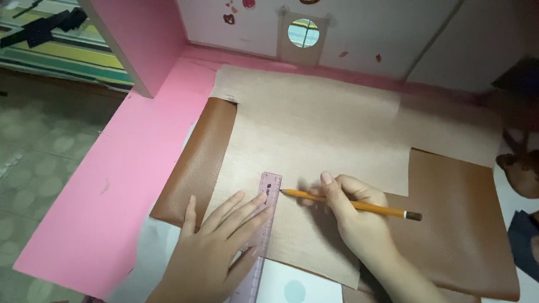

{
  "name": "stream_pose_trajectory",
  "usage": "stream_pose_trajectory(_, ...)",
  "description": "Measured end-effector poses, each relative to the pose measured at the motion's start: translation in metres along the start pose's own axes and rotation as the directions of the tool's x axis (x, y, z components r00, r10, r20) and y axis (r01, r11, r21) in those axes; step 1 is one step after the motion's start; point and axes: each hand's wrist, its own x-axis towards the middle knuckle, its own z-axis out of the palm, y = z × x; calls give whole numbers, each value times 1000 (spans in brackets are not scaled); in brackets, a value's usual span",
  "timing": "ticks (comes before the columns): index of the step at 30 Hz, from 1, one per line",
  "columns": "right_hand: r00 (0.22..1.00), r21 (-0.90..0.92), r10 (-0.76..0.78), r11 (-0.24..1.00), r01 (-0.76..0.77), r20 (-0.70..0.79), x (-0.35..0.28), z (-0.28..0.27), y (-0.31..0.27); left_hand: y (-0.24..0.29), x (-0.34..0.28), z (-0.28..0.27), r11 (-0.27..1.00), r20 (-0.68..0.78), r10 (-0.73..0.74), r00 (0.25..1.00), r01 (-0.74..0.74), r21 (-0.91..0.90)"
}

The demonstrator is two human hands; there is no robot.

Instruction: The person cuts a piece of brown leather using scissors, then uses a pencil and ruler to draw lines on the leather. The person then cuts along the drawn lines.

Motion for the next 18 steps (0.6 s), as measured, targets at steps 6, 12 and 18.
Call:
stream_pose_trajectory(6, 1000, 52, -10, 999, 9, 24, 0, 1, 8, -1, -2, 1, 1000, 19, 9, 1000, -9, 18)
stream_pose_trajectory(12, 999, 34, 28, 999, -29, 47, -11, -1, 10, 0, 0, -1, 1000, 23, 7, 1000, -7, -5)
stream_pose_trajectory(18, 999, -81, 3, 997, 2, 52, -18, -3, 7, 3, 0, -4, 1000, 29, 5, 1000, -6, 17)
